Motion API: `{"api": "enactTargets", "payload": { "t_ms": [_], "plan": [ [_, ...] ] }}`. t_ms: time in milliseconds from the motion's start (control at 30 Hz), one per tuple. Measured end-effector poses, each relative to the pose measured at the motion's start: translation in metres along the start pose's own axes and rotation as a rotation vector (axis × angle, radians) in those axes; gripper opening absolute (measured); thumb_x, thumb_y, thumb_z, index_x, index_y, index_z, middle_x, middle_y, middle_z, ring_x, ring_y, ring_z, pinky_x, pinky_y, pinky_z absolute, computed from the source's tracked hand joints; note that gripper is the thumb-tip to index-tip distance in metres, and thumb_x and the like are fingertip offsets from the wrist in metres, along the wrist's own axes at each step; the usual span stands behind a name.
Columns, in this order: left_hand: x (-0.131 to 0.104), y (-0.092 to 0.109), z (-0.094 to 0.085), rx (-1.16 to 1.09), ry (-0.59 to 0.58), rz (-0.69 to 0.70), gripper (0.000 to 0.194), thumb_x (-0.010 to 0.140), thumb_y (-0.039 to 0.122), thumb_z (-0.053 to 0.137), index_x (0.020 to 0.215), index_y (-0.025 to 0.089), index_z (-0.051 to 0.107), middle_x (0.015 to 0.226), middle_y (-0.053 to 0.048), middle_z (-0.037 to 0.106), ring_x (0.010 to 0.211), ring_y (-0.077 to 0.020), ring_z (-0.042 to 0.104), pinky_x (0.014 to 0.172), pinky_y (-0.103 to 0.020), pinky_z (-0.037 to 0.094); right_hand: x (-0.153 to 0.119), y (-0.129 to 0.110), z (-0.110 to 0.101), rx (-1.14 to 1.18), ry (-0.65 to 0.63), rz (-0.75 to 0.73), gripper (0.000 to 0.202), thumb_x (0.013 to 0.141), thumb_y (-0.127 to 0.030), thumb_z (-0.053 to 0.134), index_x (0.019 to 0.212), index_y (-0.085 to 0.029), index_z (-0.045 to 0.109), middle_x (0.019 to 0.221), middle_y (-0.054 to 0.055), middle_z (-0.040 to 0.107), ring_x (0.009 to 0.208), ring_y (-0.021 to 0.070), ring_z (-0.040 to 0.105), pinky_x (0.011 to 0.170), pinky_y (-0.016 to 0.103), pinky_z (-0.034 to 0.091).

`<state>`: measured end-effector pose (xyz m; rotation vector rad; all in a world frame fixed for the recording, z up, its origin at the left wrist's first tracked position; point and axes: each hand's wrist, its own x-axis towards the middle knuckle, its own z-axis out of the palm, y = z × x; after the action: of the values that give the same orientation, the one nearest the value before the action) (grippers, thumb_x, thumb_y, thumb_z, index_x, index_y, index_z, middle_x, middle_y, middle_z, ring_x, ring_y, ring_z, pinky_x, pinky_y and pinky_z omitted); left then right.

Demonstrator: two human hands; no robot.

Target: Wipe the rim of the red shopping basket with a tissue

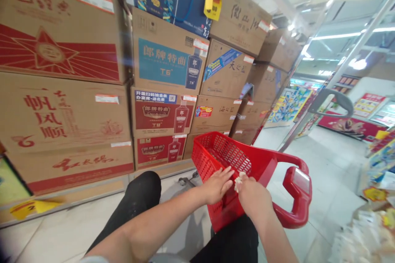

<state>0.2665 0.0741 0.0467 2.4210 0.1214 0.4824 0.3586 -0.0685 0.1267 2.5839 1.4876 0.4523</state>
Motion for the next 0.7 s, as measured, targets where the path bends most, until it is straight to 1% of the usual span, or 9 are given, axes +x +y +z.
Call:
{"api": "enactTargets", "payload": {
  "t_ms": [67, 133, 200, 300, 400, 533, 600, 667, 700],
  "plan": [
    [-0.006, 0.008, 0.005, 0.006, -0.012, -0.017, 0.063, 0.092, 0.057, 0.021, 0.145, 0.023, 0.020, 0.153, -0.007, 0.012, 0.138, -0.0340, 0.013, 0.112, -0.053, 0.018, -0.012, -0.001, 0.000, -0.013, -0.019, -0.018, 0.038, 0.092, -0.024, 0.034, 0.121, -0.014, 0.056, 0.099, 0.016, 0.067, 0.081, 0.0194, 0.066, 0.069, 0.026, 0.046],
    [-0.013, 0.013, 0.006, 0.017, -0.017, -0.015, 0.067, 0.091, 0.060, 0.023, 0.145, 0.020, 0.019, 0.153, -0.009, 0.010, 0.138, -0.0354, 0.011, 0.112, -0.052, 0.018, -0.022, -0.004, -0.002, -0.007, -0.024, -0.071, 0.040, 0.092, -0.023, 0.034, 0.126, -0.013, 0.052, 0.106, 0.016, 0.065, 0.084, 0.0193, 0.065, 0.070, 0.025, 0.046],
    [-0.019, 0.014, 0.003, 0.024, -0.033, 0.012, 0.067, 0.091, 0.059, 0.023, 0.144, 0.018, 0.020, 0.153, -0.011, 0.011, 0.138, -0.0340, 0.012, 0.113, -0.050, 0.017, -0.028, -0.010, -0.003, 0.005, -0.001, -0.076, 0.040, 0.092, -0.025, 0.035, 0.127, -0.012, 0.051, 0.110, 0.016, 0.064, 0.087, 0.0194, 0.065, 0.071, 0.025, 0.045],
    [-0.021, 0.010, -0.002, 0.025, -0.032, 0.060, 0.063, 0.092, 0.056, 0.024, 0.142, 0.017, 0.023, 0.152, -0.011, 0.015, 0.139, -0.0298, 0.014, 0.114, -0.047, 0.016, -0.033, -0.019, -0.004, 0.004, 0.031, -0.003, 0.043, 0.092, -0.026, 0.035, 0.131, -0.013, 0.047, 0.110, 0.015, 0.064, 0.086, 0.0199, 0.065, 0.070, 0.026, 0.046],
    [-0.013, 0.002, -0.007, 0.021, -0.018, 0.103, 0.057, 0.094, 0.051, 0.023, 0.141, 0.018, 0.026, 0.151, -0.010, 0.022, 0.138, -0.0241, 0.020, 0.115, -0.044, 0.017, -0.036, -0.021, -0.008, 0.002, 0.035, -0.015, 0.045, 0.089, -0.020, 0.037, 0.134, -0.015, 0.044, 0.114, 0.014, 0.062, 0.089, 0.0193, 0.064, 0.074, 0.026, 0.045],
    [0.007, -0.008, -0.009, 0.042, 0.033, 0.108, 0.051, 0.096, 0.047, 0.022, 0.136, 0.020, 0.034, 0.145, -0.008, 0.034, 0.134, -0.0199, 0.030, 0.114, -0.042, 0.021, -0.041, 0.000, -0.020, -0.015, -0.020, 0.068, 0.037, 0.090, -0.024, 0.036, 0.121, -0.017, 0.056, 0.102, 0.014, 0.067, 0.078, 0.0193, 0.066, 0.072, 0.028, 0.046],
    [0.016, -0.005, -0.008, 0.049, 0.057, 0.063, 0.049, 0.096, 0.046, 0.020, 0.133, 0.020, 0.038, 0.143, -0.008, 0.037, 0.133, -0.0200, 0.033, 0.113, -0.042, 0.023, -0.044, 0.011, -0.024, -0.017, -0.031, 0.038, 0.034, 0.089, -0.022, 0.036, 0.111, -0.017, 0.061, 0.102, 0.015, 0.067, 0.079, 0.0201, 0.066, 0.070, 0.029, 0.047],
    [0.022, 0.006, -0.006, 0.033, 0.065, 0.005, 0.050, 0.096, 0.045, 0.016, 0.130, 0.019, 0.042, 0.144, -0.009, 0.036, 0.133, -0.0210, 0.031, 0.113, -0.045, 0.022, -0.046, 0.015, -0.024, 0.014, 0.000, -0.050, 0.034, 0.086, -0.016, 0.037, 0.107, -0.014, 0.063, 0.109, 0.017, 0.064, 0.087, 0.0209, 0.065, 0.074, 0.029, 0.048],
    [0.023, 0.014, -0.004, 0.012, 0.054, 0.004, 0.052, 0.096, 0.045, 0.013, 0.130, 0.019, 0.042, 0.145, -0.009, 0.035, 0.135, -0.0213, 0.029, 0.113, -0.047, 0.021, -0.045, 0.014, -0.024, 0.048, 0.032, -0.073, 0.034, 0.085, -0.015, 0.036, 0.108, -0.012, 0.062, 0.111, 0.017, 0.063, 0.091, 0.0210, 0.064, 0.076, 0.029, 0.048]
  ]
}}
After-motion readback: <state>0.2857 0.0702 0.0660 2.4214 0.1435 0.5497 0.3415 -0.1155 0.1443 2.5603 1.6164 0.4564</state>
